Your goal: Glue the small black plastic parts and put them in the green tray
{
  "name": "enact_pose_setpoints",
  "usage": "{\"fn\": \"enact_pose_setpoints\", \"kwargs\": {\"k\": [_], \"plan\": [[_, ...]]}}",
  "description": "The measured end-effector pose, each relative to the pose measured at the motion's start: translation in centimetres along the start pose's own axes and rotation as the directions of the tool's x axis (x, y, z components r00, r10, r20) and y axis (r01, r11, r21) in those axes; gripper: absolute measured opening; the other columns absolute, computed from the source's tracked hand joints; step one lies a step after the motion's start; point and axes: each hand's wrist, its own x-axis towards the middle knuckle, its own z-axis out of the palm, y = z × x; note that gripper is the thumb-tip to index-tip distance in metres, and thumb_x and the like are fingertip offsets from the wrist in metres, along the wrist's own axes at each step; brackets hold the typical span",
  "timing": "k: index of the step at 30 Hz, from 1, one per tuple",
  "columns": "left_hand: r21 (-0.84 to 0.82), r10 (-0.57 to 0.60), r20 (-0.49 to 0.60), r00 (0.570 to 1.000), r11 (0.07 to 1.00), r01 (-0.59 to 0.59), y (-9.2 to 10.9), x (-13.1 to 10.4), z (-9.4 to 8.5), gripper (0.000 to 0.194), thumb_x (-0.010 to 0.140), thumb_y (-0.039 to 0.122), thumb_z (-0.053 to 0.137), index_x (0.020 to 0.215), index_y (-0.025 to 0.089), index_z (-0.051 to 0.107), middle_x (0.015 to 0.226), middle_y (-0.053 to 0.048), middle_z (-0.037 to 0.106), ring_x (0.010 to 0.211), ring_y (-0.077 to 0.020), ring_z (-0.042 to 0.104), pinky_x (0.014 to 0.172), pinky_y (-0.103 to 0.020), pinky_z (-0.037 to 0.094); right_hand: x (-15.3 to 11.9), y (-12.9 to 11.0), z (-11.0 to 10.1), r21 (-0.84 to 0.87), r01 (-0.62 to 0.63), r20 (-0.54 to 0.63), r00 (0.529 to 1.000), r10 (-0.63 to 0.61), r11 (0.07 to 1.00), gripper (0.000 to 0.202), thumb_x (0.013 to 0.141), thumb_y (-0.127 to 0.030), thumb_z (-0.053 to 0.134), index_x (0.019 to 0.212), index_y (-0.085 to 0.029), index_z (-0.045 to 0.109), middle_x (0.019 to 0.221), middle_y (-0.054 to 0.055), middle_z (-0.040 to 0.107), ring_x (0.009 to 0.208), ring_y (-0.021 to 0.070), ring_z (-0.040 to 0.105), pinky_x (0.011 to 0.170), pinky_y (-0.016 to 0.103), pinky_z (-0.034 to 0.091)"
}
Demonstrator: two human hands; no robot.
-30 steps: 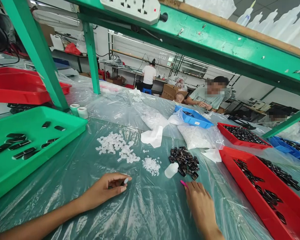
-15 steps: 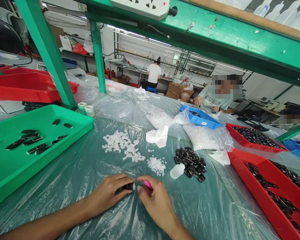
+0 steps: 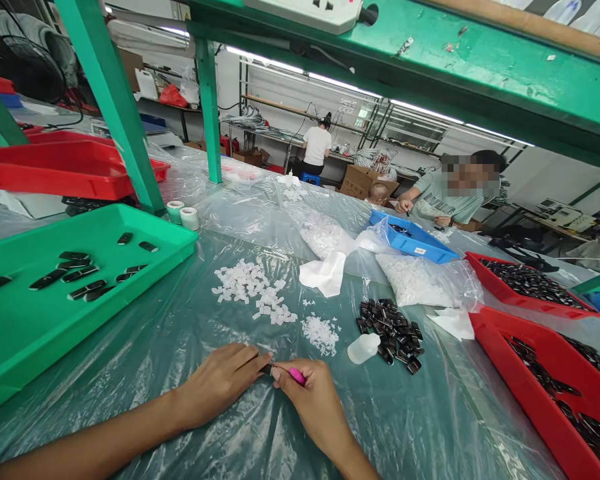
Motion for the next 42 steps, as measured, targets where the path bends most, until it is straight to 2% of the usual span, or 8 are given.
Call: {"fn": "enact_pose_setpoints", "kwargs": {"k": [5,10,13,16,20,28,35,42], "plan": [[0.029,0.049,-0.036,0.998,0.998,-0.048,0.2,0.2,-0.6,0.028,0.092,0.01,0.032,0.113,0.01,0.049,0.083,-0.009,0.059,0.068,-0.0189,0.056,0.057,-0.03,0.046,0.1,0.3,-0.1,0.078,-0.055,0.026,0.998,0.053,0.995,0.033,0.081,-0.04,0.055,0.067,-0.014,0.069,0.056,-0.001,0.056,0.053,0.0117,0.044,0.054,0.023,0.036],[0.056,0.095,-0.07,0.993,0.994,-0.091,0.5,0.3,-1.1,0.028,0.091,0.008,0.031,0.113,0.007,0.049,0.082,-0.01,0.06,0.068,-0.0193,0.058,0.059,-0.031,0.047,0.4,0.3,0.1,0.201,-0.117,0.051,0.993,0.109,0.973,0.025,0.076,-0.036,0.062,0.071,-0.014,0.072,0.061,0.003,0.063,0.058,0.0139,0.052,0.06,0.025,0.041],[0.071,0.102,-0.065,0.993,0.993,-0.097,0.6,0.2,-1.1,0.027,0.09,0.007,0.034,0.112,0.006,0.049,0.082,-0.01,0.061,0.069,-0.0201,0.059,0.059,-0.031,0.047,0.4,0.3,0.4,0.227,-0.112,0.03,0.994,0.108,0.967,0.019,0.075,-0.03,0.063,0.073,-0.014,0.072,0.061,0.003,0.064,0.057,0.0137,0.054,0.059,0.024,0.041],[0.072,0.096,-0.048,0.994,0.993,-0.093,0.6,0.2,-0.9,0.027,0.089,0.006,0.034,0.111,0.005,0.049,0.084,-0.011,0.062,0.068,-0.0204,0.06,0.058,-0.031,0.048,0.3,0.2,0.7,0.174,-0.077,-0.026,0.996,0.083,0.982,0.016,0.075,-0.023,0.06,0.069,-0.014,0.071,0.061,0.002,0.063,0.057,0.013,0.052,0.057,0.023,0.039],[0.014,0.051,-0.055,0.997,0.999,-0.05,0.6,0.0,-0.4,0.028,0.09,0.007,0.034,0.113,0.007,0.049,0.086,-0.01,0.063,0.071,-0.0208,0.061,0.059,-0.032,0.05,0.1,0.1,0.9,0.107,-0.052,-0.076,0.995,0.06,0.993,0.018,0.075,-0.021,0.057,0.062,-0.014,0.067,0.058,0.001,0.061,0.055,0.0126,0.05,0.053,0.022,0.037],[-0.167,-0.105,-0.065,0.992,0.982,0.093,0.7,-0.3,0.6,0.022,0.092,0.019,0.04,0.108,0.011,0.053,0.087,-0.009,0.064,0.077,-0.0218,0.064,0.066,-0.033,0.052,0.1,0.0,1.0,0.142,-0.061,-0.086,0.994,0.074,0.988,0.02,0.076,-0.021,0.057,0.059,-0.014,0.065,0.057,0.002,0.061,0.055,0.0135,0.049,0.055,0.023,0.037],[-0.309,-0.209,0.036,0.977,0.927,0.21,0.9,0.2,0.1,0.02,0.089,0.02,0.046,0.107,0.015,0.055,0.089,-0.008,0.064,0.077,-0.0219,0.064,0.065,-0.032,0.053,0.2,0.5,1.0,0.195,-0.091,-0.095,0.989,0.111,0.977,0.022,0.075,-0.021,0.058,0.056,-0.015,0.066,0.053,0.0,0.058,0.047,0.0089,0.041,0.049,0.021,0.035],[-0.292,-0.225,0.065,0.972,0.927,0.234,0.7,0.2,0.0,0.019,0.089,0.019,0.046,0.105,0.015,0.054,0.09,-0.007,0.064,0.077,-0.0226,0.063,0.065,-0.034,0.052,0.2,0.1,1.1,0.141,-0.046,-0.112,0.992,0.062,0.989,0.016,0.076,-0.024,0.061,0.079,-0.016,0.074,0.068,0.004,0.068,0.062,0.0162,0.056,0.059,0.025,0.043]]}}
